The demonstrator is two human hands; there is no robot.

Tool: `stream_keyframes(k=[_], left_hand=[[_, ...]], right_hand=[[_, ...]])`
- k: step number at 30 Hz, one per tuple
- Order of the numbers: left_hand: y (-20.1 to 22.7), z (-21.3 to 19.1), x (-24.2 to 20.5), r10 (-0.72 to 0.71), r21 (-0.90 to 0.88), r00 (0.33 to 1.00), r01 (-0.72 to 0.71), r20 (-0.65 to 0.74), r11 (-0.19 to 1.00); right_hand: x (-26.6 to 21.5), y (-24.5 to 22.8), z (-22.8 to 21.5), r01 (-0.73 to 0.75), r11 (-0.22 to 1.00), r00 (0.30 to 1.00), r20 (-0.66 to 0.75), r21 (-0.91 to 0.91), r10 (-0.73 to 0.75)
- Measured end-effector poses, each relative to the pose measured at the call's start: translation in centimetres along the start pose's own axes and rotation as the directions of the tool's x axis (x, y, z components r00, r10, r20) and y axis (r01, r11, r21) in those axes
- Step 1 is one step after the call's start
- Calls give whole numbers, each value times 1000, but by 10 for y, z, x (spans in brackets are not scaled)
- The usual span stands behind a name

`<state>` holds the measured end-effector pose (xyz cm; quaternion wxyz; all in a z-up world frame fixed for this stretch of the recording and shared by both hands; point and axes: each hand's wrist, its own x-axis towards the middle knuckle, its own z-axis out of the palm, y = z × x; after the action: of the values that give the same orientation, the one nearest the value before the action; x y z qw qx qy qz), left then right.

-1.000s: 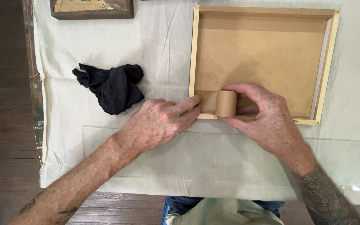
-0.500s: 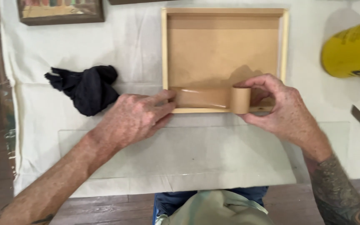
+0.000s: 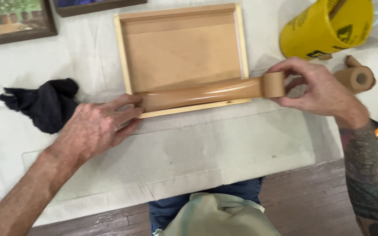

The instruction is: Applying adhesive tape and finishing the back of a picture frame using a brush and utility knife

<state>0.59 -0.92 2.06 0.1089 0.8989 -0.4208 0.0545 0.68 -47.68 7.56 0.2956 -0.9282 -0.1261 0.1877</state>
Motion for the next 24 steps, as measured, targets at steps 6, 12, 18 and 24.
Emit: stream_keyframes(k=[6,12,18,24], left_hand=[[0,3,-2,-1,31,1000,2,-7,1000],[0,2,-2,-13,23,1000,12,16,1000],[1,3,-3,-2,110,1000,2,-1,994],[1,4,-3,-21,100,999,16,40,995]], right_hand=[[8,6,4,189,925,975,175,-328,-137],[12,4,8,275,935,961,106,-224,-257],[16,4,12,282,919,959,105,-275,-262],[14,-3,19,261,889,964,57,-377,-259]])
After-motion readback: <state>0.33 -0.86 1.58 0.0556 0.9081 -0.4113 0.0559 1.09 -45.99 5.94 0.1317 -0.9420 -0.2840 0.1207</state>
